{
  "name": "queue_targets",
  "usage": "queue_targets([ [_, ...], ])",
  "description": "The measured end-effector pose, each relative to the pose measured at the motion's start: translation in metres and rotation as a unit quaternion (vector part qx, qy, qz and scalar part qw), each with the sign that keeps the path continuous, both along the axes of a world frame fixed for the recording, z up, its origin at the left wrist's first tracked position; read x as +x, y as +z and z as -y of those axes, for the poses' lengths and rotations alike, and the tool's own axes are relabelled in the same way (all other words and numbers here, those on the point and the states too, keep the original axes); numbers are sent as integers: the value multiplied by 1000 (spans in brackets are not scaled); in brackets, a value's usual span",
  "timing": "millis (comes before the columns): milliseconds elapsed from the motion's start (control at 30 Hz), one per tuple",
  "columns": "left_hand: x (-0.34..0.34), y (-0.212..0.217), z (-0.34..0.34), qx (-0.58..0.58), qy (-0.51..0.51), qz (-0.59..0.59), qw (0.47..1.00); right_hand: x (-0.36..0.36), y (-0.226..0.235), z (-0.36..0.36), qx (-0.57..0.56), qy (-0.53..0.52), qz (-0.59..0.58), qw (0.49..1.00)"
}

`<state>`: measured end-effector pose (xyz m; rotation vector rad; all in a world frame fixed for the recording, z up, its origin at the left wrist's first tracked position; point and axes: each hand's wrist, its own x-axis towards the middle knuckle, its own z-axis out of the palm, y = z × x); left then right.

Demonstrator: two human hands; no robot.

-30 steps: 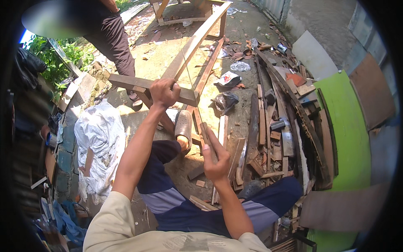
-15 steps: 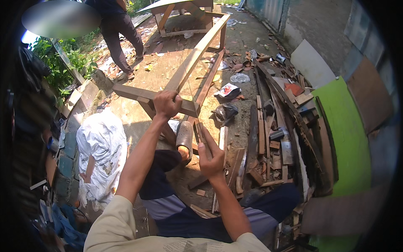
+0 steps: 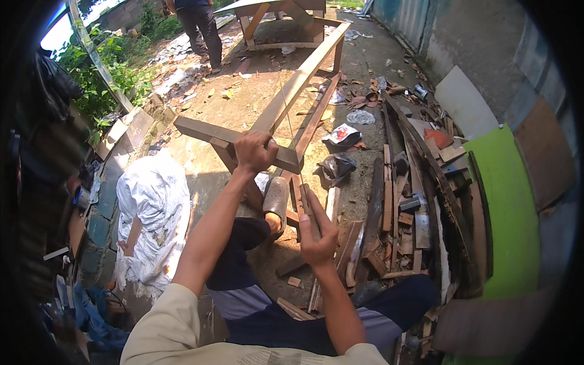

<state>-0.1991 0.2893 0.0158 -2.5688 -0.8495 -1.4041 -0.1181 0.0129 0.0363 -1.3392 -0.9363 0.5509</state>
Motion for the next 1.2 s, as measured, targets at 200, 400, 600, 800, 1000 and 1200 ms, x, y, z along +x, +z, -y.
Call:
queue_targets([
  [200,-10,4,-3,4,-9,-7,1000,-22,4,64,-17,0,1,1000],
  [400,-4,4,1,11,1,17,1000,-21,-9,82,3,7,-37,999],
  [600,-5,1,-3,0,2,-1,1000,-1,-2,-13,27,-4,12,1000],
  [800,-8,4,-2,9,-7,14,1000,-28,-32,120,-27,-10,26,999],
  [1000,5,2,-4,12,0,9,1000,7,-6,-29,33,0,3,999],
  [1200,-9,4,-1,1,-9,1,1000,-20,-13,64,-20,3,13,1000],
])
